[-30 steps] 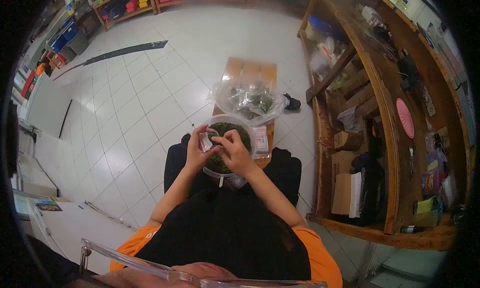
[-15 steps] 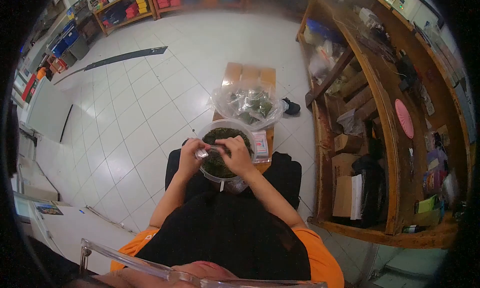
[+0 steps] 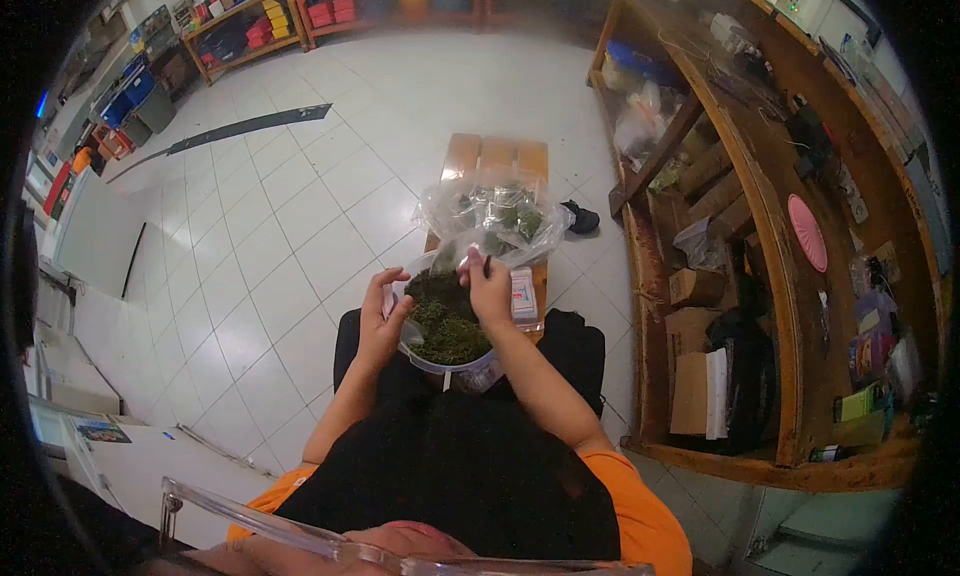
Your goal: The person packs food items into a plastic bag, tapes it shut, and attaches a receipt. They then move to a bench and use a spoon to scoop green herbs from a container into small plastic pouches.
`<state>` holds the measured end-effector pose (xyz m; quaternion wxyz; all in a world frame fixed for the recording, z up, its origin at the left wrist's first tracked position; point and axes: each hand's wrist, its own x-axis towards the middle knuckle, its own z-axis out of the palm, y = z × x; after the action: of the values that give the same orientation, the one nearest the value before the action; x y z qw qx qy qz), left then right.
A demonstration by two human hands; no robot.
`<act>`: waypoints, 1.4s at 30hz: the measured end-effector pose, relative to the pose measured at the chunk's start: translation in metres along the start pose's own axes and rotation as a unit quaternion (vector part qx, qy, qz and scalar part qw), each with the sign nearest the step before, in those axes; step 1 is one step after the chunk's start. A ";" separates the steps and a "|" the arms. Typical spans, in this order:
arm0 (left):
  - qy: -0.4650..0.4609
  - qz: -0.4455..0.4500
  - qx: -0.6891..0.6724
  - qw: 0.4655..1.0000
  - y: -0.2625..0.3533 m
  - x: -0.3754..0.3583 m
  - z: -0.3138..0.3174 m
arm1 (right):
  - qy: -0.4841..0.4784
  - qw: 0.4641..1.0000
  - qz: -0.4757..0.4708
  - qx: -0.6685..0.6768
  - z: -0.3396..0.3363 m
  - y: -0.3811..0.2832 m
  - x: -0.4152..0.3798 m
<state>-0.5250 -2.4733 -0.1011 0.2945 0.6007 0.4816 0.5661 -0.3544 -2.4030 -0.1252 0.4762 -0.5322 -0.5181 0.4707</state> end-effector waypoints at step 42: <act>0.016 0.061 0.364 0.929 0.007 -0.007 0.008 | -0.078 0.948 -0.230 -0.204 0.003 -0.015 -0.047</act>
<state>-0.5150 -2.4810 -0.0989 0.0123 0.6861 0.6214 0.3781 -0.3602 -2.4495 -0.1108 0.4112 -0.4462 -0.7467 0.2725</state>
